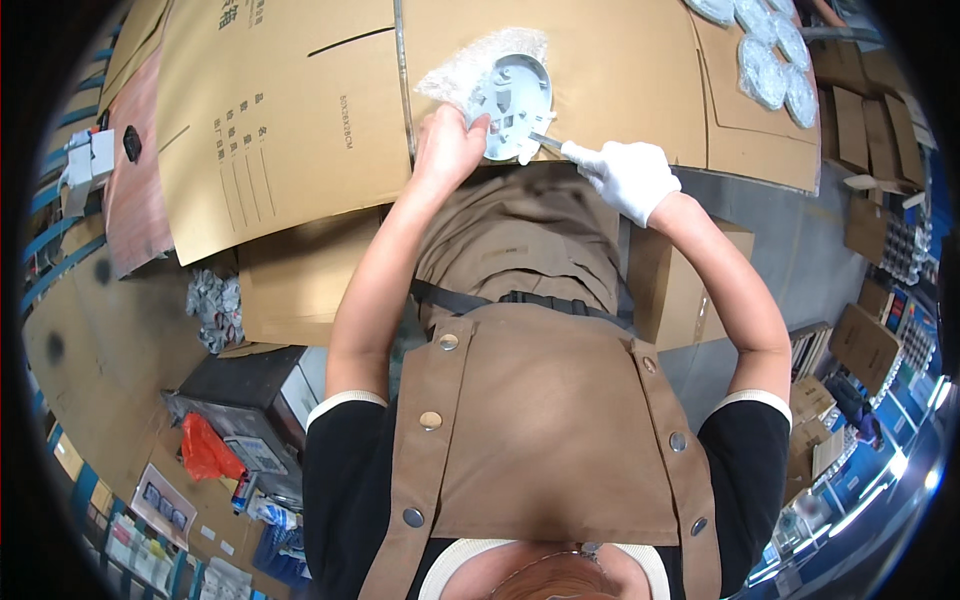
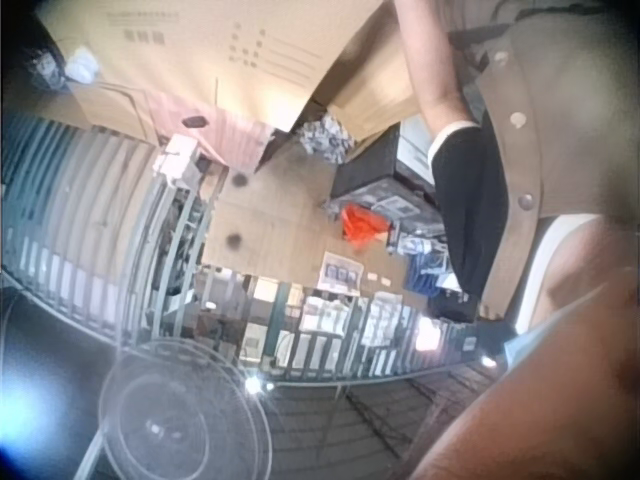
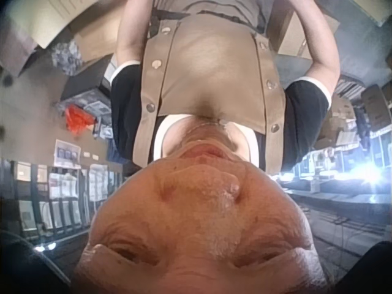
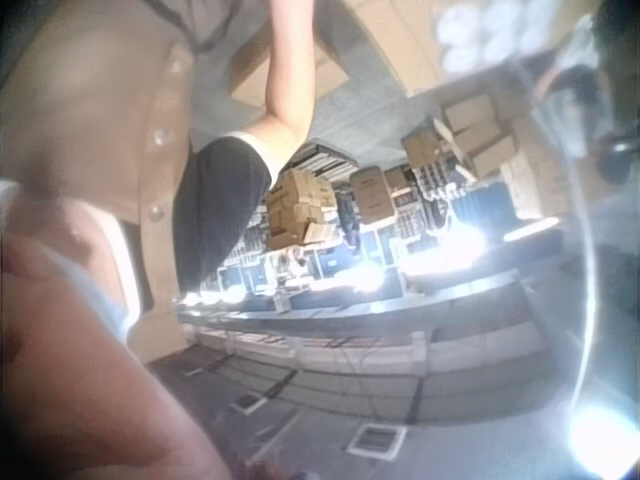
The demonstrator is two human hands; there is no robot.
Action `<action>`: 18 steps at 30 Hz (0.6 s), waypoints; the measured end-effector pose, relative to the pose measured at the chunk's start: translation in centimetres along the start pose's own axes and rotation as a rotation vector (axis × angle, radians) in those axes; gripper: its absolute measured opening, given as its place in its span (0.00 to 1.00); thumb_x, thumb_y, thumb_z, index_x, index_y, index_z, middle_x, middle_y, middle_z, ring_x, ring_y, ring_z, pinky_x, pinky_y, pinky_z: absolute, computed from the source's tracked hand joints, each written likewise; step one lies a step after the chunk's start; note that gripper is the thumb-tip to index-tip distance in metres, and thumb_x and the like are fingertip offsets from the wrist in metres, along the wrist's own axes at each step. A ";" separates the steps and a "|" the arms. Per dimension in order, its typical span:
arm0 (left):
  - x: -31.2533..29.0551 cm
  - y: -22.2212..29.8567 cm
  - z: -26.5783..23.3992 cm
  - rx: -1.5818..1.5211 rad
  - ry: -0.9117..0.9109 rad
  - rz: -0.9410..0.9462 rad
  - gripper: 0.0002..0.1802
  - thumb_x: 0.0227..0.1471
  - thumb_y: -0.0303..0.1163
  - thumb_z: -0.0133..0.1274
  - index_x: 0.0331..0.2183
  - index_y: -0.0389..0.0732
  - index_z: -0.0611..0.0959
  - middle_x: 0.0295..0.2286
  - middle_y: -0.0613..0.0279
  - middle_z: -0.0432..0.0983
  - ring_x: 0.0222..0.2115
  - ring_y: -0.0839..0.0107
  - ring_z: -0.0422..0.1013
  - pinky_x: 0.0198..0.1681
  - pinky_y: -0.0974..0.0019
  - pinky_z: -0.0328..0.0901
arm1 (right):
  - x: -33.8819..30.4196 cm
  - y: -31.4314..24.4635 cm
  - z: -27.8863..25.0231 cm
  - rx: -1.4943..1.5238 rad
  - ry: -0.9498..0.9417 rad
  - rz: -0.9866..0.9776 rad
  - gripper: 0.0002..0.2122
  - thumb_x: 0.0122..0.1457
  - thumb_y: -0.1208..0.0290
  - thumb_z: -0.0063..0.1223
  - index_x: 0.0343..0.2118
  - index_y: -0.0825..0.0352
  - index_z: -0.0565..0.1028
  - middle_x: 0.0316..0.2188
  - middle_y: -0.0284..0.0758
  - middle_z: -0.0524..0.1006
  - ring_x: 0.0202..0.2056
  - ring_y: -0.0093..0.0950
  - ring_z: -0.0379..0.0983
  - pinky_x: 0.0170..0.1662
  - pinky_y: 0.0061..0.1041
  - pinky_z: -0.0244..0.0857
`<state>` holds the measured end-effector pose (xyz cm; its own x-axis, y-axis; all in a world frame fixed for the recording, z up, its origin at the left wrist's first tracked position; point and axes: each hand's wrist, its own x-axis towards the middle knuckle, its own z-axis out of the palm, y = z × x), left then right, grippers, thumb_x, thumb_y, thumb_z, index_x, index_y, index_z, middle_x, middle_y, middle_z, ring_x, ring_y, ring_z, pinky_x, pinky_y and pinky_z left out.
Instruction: The person assembles circular LED light fixtures by securing internal components with a screwdriver.
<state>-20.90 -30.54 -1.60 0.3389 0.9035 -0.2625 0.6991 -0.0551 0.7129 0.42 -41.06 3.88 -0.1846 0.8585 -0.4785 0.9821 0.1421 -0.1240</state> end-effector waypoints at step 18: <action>5.5 -5.7 1.3 -0.322 -0.117 -0.049 0.21 0.44 0.33 0.58 0.37 0.26 0.77 0.33 0.45 0.78 0.37 0.62 0.75 0.39 0.61 0.67 | 0.7 0.6 6.3 0.287 0.602 0.088 0.17 0.53 0.63 0.55 0.46 0.58 0.74 0.20 0.37 0.75 0.20 0.32 0.72 0.25 0.31 0.67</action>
<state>-22.22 -25.76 -7.96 0.3925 0.8459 -0.3611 0.4880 0.1413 0.8613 0.59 -43.43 -2.01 0.0307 0.9977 0.0607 0.9280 -0.0059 -0.3726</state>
